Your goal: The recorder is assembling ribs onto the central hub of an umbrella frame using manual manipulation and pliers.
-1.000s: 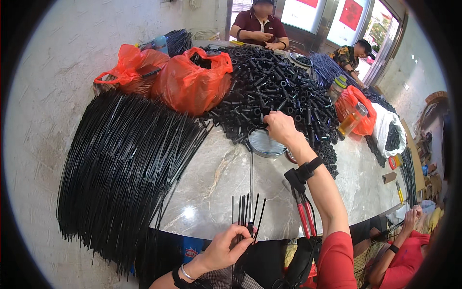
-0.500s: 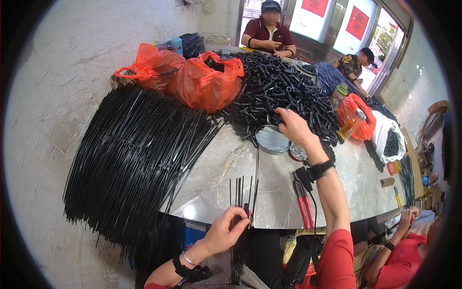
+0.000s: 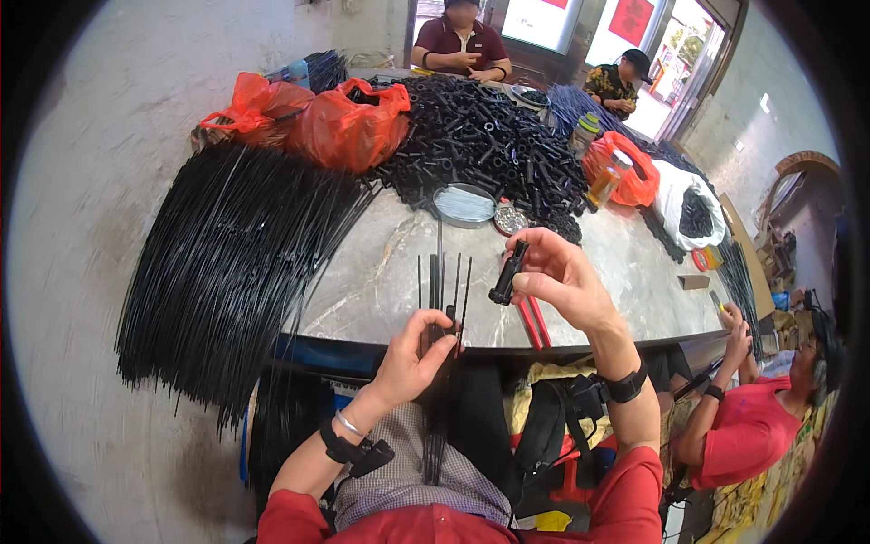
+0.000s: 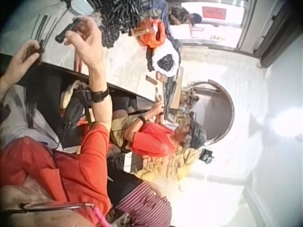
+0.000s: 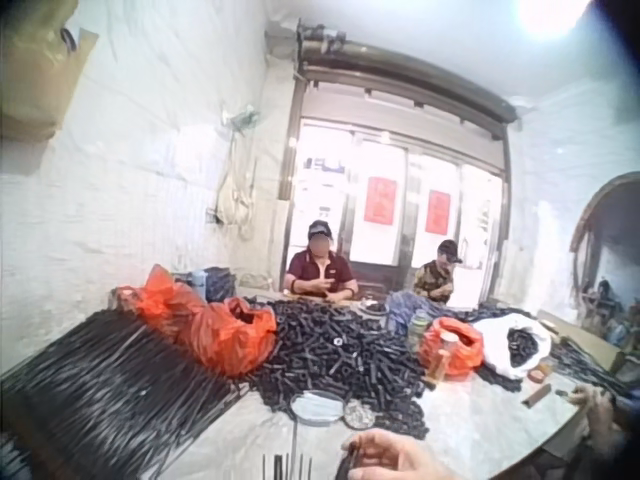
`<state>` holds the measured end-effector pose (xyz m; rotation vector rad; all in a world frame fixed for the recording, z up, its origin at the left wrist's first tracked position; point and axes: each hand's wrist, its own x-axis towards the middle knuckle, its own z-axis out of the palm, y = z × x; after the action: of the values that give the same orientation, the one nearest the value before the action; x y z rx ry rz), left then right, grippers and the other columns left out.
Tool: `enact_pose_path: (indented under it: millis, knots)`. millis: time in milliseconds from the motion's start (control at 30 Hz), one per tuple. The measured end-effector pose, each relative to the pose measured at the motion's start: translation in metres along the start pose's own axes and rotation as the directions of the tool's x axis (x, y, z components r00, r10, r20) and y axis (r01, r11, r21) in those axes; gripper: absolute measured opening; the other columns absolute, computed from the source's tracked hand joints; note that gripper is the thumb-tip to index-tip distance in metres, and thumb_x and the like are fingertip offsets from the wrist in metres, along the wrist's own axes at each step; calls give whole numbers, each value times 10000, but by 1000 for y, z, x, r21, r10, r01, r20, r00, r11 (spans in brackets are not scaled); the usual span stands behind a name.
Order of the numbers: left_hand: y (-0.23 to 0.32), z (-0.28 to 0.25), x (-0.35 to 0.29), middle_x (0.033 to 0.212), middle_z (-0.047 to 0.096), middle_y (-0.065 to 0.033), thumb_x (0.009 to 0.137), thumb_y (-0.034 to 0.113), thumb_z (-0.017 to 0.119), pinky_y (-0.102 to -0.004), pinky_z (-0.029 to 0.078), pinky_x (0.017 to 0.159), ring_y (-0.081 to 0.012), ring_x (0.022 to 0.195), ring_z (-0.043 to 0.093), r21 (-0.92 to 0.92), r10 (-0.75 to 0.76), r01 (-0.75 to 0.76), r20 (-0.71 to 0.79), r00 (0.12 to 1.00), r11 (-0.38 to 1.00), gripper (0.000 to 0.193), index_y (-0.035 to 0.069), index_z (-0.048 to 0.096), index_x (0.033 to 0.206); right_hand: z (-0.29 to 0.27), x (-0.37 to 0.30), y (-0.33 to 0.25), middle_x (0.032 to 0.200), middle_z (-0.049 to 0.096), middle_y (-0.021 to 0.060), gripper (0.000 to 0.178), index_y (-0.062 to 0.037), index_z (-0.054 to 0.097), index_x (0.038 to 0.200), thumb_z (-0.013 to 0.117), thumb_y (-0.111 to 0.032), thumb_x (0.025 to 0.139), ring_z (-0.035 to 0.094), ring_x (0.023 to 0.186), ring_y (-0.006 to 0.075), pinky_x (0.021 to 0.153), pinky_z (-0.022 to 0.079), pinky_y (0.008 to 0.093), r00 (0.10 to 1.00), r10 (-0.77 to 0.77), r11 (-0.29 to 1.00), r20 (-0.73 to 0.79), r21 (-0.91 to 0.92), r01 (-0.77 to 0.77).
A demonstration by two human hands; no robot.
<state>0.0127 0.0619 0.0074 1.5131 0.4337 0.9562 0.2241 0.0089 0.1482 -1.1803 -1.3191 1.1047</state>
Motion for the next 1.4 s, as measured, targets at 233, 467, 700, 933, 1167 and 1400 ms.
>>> enact_pose_path:
  millis: [233, 467, 700, 933, 1167, 1400]
  knots:
    - [30, 12, -10, 1022, 569, -104, 905, -26, 480, -279, 494, 780, -149, 852, 605, -92, -2, 14, 134, 991, 996, 231, 15, 409, 1121, 15, -33, -6, 928, 577, 41, 337, -9, 506, 1116, 628, -22, 803, 579, 806, 97, 707, 503, 249, 999, -22, 999, -23, -24, 22]
    - [47, 17, -11, 1047, 579, -102, 897, -37, 492, -284, 504, 775, -159, 871, 613, -9, 40, -39, 166, 985, 999, 512, 34, 304, 1368, 36, -45, -13, 900, 609, 31, 242, -13, 563, 1022, 626, -56, 792, 595, 771, 114, 642, 488, 248, 973, -230, 919, -11, -332, 214]
    - [41, 19, -9, 1072, 577, -123, 895, -40, 502, -300, 504, 792, -172, 876, 616, -77, 76, -62, 191, 979, 995, 636, 64, 189, 1439, 48, -39, -26, 793, 634, 137, 210, -3, 590, 970, 616, -84, 777, 619, 647, 206, 549, 478, 314, 956, -293, 684, 17, -695, 222]
    - [43, 19, -9, 1076, 580, -133, 890, -47, 500, -305, 500, 820, -180, 900, 616, -85, 36, -19, 213, 976, 996, 620, 63, 212, 1428, 30, -16, -39, 684, 627, 154, 187, 34, 629, 900, 590, -100, 776, 629, 601, 220, 565, 481, 325, 982, -73, 699, 175, -693, 176]
    - [46, 15, -9, 1098, 579, -148, 895, -36, 500, -320, 495, 855, -188, 928, 617, -99, 31, -7, 235, 971, 995, 591, 59, 236, 1416, 24, 4, -42, 661, 617, 129, 212, 70, 616, 910, 550, -77, 771, 635, 599, 163, 532, 497, 300, 930, 161, 737, 329, -667, 109]
    - [38, 10, -9, 1134, 567, -167, 904, -17, 502, -346, 494, 879, -203, 981, 602, -197, 28, 19, 235, 971, 980, 575, 48, 236, 1409, 25, 9, -32, 727, 635, 97, 165, 69, 611, 888, 522, -27, 788, 648, 662, 143, 576, 529, 274, 925, 209, 858, 318, -513, -18]
